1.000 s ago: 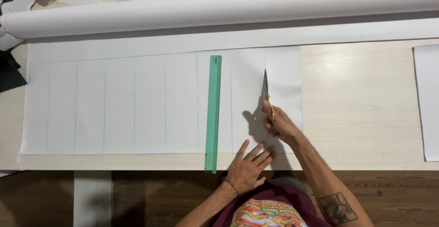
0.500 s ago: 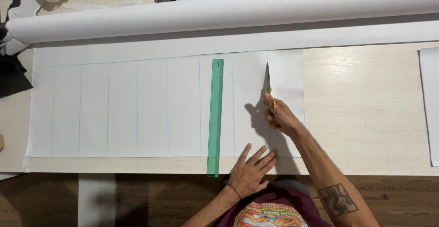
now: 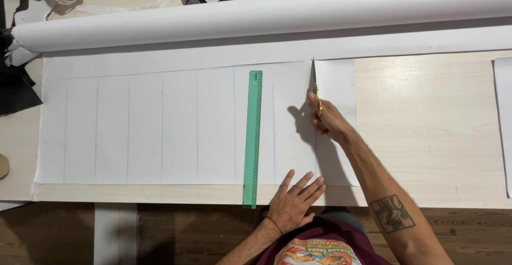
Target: Cutting strips of material along marked lines using scissors on a cutting table
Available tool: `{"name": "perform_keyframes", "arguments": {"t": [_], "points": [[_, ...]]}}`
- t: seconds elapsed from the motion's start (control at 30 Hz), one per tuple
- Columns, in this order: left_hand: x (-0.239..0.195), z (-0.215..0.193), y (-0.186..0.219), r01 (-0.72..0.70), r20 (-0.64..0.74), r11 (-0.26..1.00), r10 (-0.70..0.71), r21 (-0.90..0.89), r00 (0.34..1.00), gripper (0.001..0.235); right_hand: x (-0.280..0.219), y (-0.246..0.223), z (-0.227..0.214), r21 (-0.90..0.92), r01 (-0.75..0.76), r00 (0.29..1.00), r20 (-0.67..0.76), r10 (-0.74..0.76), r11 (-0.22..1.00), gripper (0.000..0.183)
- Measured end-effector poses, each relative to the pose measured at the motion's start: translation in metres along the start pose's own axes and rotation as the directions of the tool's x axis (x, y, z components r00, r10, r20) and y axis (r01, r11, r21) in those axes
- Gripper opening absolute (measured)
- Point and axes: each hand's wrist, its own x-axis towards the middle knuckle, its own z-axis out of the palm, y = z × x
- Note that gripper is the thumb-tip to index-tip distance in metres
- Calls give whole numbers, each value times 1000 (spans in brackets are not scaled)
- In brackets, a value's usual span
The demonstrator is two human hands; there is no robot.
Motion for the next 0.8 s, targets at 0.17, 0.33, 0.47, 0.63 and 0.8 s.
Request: {"name": "perform_keyframes", "arguments": {"t": [0.17,0.33,0.47,0.63,0.8], "points": [[-1,3,1,4,-1,1000,-4,3,1000,115,7,-13,-1,6,-19,1000,-6,19,1000,61],[-1,5,1,5,6,1000,-5,16,1000,114,15,-19,-1,5,-19,999,-26,19,1000,63],[-1,6,1,8,-17,1000,-8,-15,1000,112,12,-15,-8,-20,-27,1000,-10,27,999,62],[6,6,9,-6,-86,982,-11,-189,996,89,-15,36,-35,5,-1,990,142,1,1000,64],[31,-11,22,-183,-399,945,63,-271,915,31,-114,73,-61,-182,16,998,60,-5,983,60]]}}
